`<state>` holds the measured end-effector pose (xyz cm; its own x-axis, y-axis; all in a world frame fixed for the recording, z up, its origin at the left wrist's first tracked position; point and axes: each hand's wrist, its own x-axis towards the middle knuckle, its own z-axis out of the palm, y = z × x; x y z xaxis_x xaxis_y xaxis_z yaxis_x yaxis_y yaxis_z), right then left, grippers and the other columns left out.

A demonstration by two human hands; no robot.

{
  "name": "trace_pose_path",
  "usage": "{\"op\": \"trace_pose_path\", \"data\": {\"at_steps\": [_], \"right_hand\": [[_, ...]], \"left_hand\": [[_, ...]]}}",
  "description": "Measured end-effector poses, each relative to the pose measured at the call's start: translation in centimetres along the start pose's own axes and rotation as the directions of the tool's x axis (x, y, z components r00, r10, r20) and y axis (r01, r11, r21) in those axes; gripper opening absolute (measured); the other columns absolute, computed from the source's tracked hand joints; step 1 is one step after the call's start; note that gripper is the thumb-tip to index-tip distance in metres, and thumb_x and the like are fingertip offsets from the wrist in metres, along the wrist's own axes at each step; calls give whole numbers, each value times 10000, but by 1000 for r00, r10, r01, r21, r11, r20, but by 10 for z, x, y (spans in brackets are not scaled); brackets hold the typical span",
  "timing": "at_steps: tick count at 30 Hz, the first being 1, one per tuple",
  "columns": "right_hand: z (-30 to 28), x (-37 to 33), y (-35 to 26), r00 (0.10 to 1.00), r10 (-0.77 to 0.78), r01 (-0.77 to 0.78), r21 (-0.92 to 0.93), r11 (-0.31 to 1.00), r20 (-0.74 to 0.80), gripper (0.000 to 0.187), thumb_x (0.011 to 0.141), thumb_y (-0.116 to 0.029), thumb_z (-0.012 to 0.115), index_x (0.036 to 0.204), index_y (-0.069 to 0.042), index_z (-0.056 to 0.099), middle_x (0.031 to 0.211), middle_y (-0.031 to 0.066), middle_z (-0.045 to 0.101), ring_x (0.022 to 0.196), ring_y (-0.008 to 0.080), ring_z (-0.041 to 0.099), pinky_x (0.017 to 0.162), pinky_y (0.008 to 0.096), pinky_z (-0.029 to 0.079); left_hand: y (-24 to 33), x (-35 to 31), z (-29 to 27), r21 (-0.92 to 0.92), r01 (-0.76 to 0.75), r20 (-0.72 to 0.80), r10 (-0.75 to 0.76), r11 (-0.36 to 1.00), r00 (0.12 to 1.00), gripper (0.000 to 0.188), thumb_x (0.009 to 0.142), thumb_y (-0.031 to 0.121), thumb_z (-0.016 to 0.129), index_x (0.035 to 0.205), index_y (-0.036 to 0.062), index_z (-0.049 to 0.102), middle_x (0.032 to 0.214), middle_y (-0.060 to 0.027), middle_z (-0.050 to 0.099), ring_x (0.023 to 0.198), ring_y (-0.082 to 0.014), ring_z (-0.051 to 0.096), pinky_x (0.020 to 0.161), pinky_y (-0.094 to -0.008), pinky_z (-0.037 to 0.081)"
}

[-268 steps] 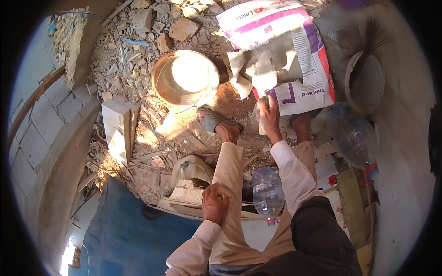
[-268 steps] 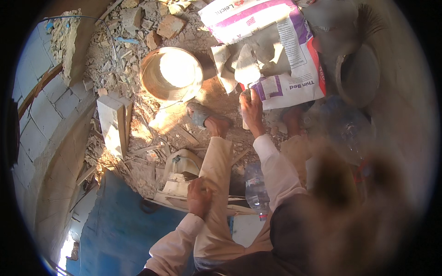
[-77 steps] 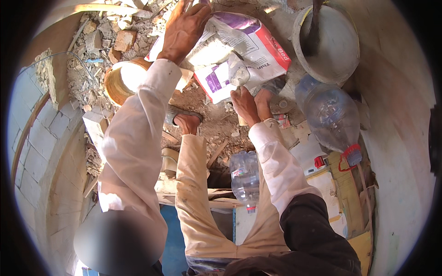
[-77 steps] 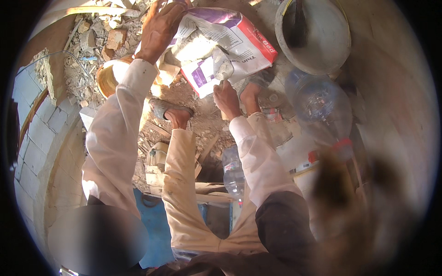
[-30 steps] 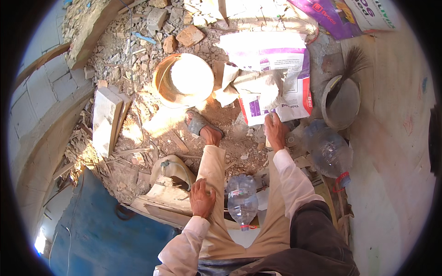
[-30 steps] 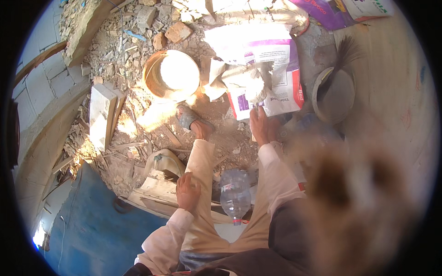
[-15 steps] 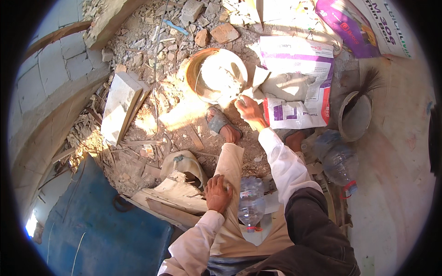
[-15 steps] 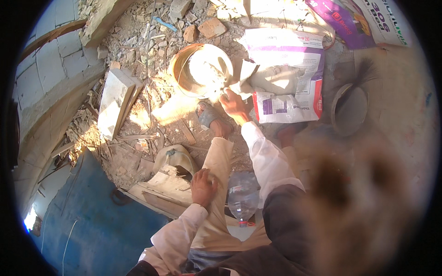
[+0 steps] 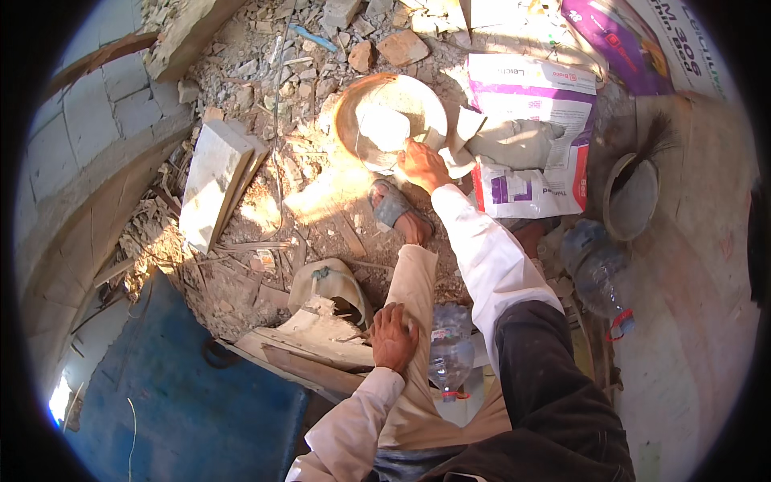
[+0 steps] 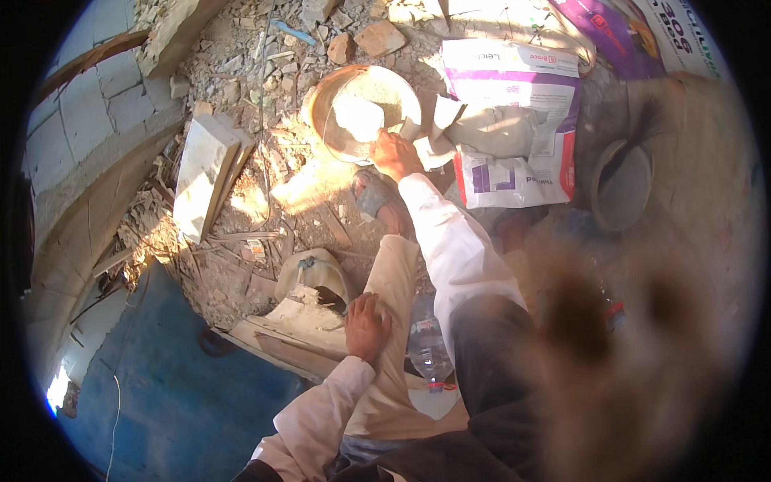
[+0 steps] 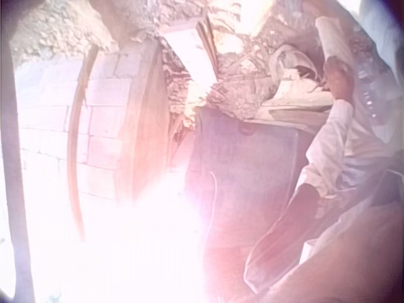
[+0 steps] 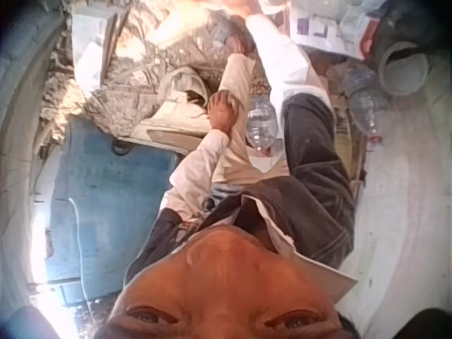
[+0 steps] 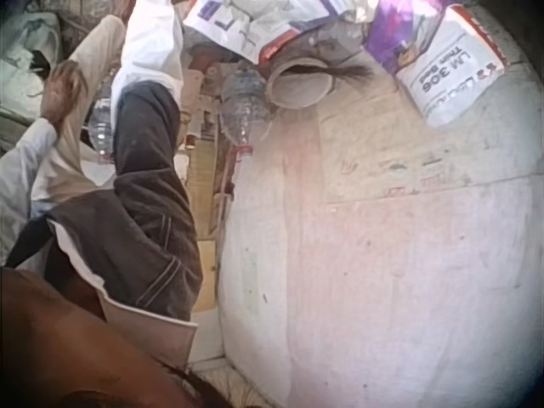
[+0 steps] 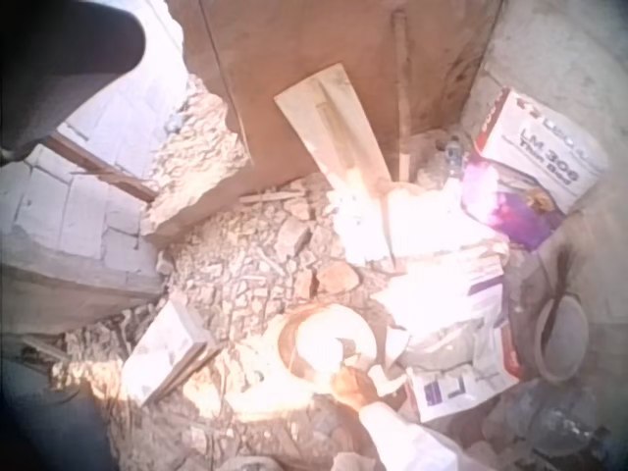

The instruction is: The person mixes cement powder and water in a bowl by hand and using a scoop, adding material from a nearby bag.

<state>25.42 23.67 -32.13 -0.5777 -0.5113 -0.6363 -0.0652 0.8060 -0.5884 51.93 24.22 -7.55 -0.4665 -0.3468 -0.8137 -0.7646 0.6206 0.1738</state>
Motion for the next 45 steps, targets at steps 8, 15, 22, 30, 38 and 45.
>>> {"op": "trace_pose_path", "data": {"at_steps": [8, 15, 22, 30, 38, 45], "right_hand": [[9, -38, 21, 949, -97, 25, -237, 971, -300, 237, 918, -149, 446, 1095, -28, 549, 1016, 170, 608, 908, 326, 639, 765, 437, 529], [-21, -123, 85, 868, 14, 102, 206, 973, -496, 287, 900, -190, 580, 1109, -1, 522, 996, 241, 613, 887, 444, 598, 777, 490, 483], [7, -149, 190, 688, 572, -408, 413, 814, -447, 291, 914, -226, 516, 1021, 45, 521, 981, 308, 595, 930, 483, 573, 800, 530, 446], [68, -12, 251, 382, 760, -210, 752, 625, -525, 196, 874, -178, 570, 992, -23, 547, 930, 149, 620, 857, 279, 626, 794, 385, 506], [85, -20, 280, 532, 708, -98, 796, 597, -465, 276, 870, -233, 582, 1013, 4, 575, 916, 163, 620, 765, 254, 617, 674, 378, 501], [4, -102, 202, 707, 689, 19, 979, 205, -159, 121, 871, -181, 538, 864, -65, 503, 608, 19, 491, 439, 112, 476, 387, 275, 404]], "left_hand": [[8, 1, 3, 49, 8, 9, -8, 999, 1000, 447, 804, 247, 648, 1213, 101, 543, 1269, -91, 518, 1208, -301, 452, 997, -464, 380], [19, 3, 4, 83, 6, 48, -10, 997, 999, 462, 803, 241, 650, 1221, 82, 534, 1267, -95, 528, 1211, -301, 459, 1003, -456, 378], [17, 3, 8, 148, 5, 86, -18, 989, 996, 475, 791, 238, 652, 1222, 74, 535, 1260, -108, 535, 1214, -303, 464, 1005, -449, 381], [23, 1, 9, 226, 36, 121, -64, 973, 991, 475, 796, 234, 640, 1231, 75, 536, 1252, -112, 542, 1205, -298, 469, 999, -442, 384], [24, 5, 20, 220, -18, 127, -10, 975, 992, 458, 800, 226, 632, 1221, 71, 542, 1239, -110, 547, 1203, -294, 469, 1000, -441, 382], [22, 1, 9, 221, -11, 101, -12, 975, 995, 470, 786, 220, 635, 1223, 72, 543, 1246, -102, 544, 1205, -289, 465, 1010, -435, 374]]}}
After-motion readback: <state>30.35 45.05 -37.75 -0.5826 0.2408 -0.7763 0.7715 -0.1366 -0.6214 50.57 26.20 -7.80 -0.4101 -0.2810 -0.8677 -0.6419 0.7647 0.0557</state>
